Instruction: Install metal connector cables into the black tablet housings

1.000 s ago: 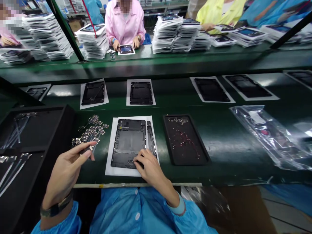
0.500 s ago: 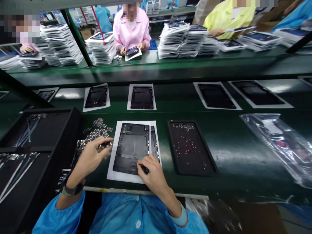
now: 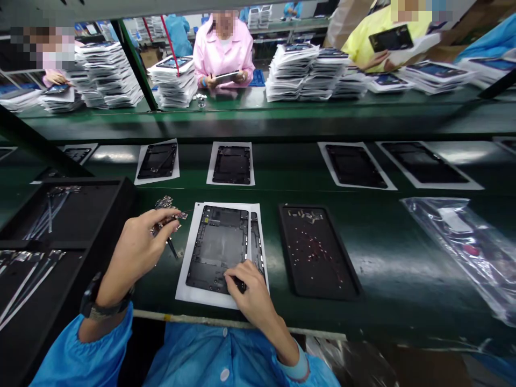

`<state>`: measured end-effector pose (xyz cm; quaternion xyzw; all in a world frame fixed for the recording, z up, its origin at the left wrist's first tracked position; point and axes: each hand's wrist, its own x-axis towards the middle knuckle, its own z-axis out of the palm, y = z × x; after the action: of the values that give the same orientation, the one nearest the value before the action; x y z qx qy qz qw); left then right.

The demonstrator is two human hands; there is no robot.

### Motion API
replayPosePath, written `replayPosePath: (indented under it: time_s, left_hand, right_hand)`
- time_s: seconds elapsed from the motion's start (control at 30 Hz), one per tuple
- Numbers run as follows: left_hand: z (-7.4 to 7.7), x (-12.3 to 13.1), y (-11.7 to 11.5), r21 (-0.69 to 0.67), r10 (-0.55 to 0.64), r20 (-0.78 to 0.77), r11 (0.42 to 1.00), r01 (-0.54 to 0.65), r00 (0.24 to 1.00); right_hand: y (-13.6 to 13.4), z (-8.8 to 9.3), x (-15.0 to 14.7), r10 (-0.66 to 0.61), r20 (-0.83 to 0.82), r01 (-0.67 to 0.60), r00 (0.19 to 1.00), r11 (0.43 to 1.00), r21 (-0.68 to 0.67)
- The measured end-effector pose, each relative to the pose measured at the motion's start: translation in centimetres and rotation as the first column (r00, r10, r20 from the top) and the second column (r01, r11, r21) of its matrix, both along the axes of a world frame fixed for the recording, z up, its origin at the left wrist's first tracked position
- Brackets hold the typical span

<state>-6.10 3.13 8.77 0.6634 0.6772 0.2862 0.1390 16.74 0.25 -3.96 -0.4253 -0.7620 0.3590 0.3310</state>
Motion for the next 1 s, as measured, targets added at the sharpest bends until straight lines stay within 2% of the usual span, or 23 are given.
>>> replayPosePath:
  time_s: [0.07,0.17,0.23,0.3,0.37,0.4,0.43,0.5,0.57,0.6,0.67,0.73,0.8,0.9,1.0]
  left_hand:
    - [0.4,0.5,1.0,-0.022,0.026,0.046,0.999,-0.025,0.999]
    - [1.1,0.8,2.1,-0.042,-0.004,0.006,0.999,0.004,1.0]
    - [1.8,0.4,2.2,-0.02,-0.031,-0.058,0.999,0.029,0.998]
    - [2.6,-0.3,1.6,0.009,-0.033,-0.058,0.999,0.033,0.998]
    - [3.2,-1.1,0.5,0.031,0.038,0.049,0.999,-0.04,0.998]
    - [3.1,-1.4,-0.2,0.03,0.099,0.153,0.994,-0.105,0.983]
    - [2.7,-1.5,-0.8,0.008,0.158,0.283,0.986,-0.167,0.946]
    - [0.7,-1.2,-1.8,-0.097,0.229,0.57,0.972,-0.212,0.789]
    - [-2.5,0.1,-2.4,-0.234,0.25,0.786,0.967,-0.102,0.566]
    - [-4.3,0.9,-2.6,-0.289,0.267,0.84,0.957,-0.029,0.472]
    - [-7.4,2.8,-2.8,-0.36,0.308,0.874,0.93,0.074,0.376]
    - [-9.5,4.4,-2.9,-0.389,0.323,0.873,0.913,0.123,0.365]
    - [-10.4,5.4,-2.9,-0.387,0.31,0.875,0.91,0.151,0.372]
    - [-10.5,5.9,-2.7,-0.383,0.289,0.878,0.902,0.197,0.381]
    - [-10.5,6.2,-2.6,-0.404,0.284,0.859,0.887,0.222,0.426]
  right_hand:
    - [0.0,0.1,0.0,-0.001,0.003,0.001,1.0,1.0,-0.008]
    - [-0.1,0.1,-0.1,0.001,0.004,-0.001,1.0,1.0,-0.015]
    - [-0.1,0.1,-0.1,0.006,-0.001,-0.006,1.0,1.0,-0.019]
    - [-0.1,0.1,-0.1,0.006,-0.011,-0.006,1.0,1.0,-0.03]
    - [-0.1,0.1,0.0,0.001,-0.026,-0.002,1.0,0.999,-0.05]
    - [-0.1,0.1,0.0,0.0,-0.035,-0.002,0.999,0.998,-0.064]
    - [-0.1,0.1,0.1,-0.001,-0.044,-0.002,0.999,0.997,-0.078]
    - [0.1,0.2,0.2,-0.003,-0.059,-0.003,0.998,0.994,-0.106]
    - [0.2,0.3,0.3,-0.005,-0.062,-0.004,0.998,0.99,-0.141]
    - [0.3,0.4,0.4,-0.003,-0.058,-0.006,0.998,0.987,-0.162]
    - [0.5,0.6,0.6,0.006,-0.051,-0.016,0.999,0.979,-0.204]
    - [0.8,0.8,0.8,0.018,-0.049,-0.029,0.999,0.971,-0.239]
    - [1.0,0.9,1.1,0.031,-0.049,-0.043,0.998,0.965,-0.258]
    - [1.2,1.0,1.3,0.056,-0.054,-0.068,0.997,0.958,-0.277]
    - [1.5,1.0,1.4,0.072,-0.065,-0.088,0.995,0.952,-0.295]
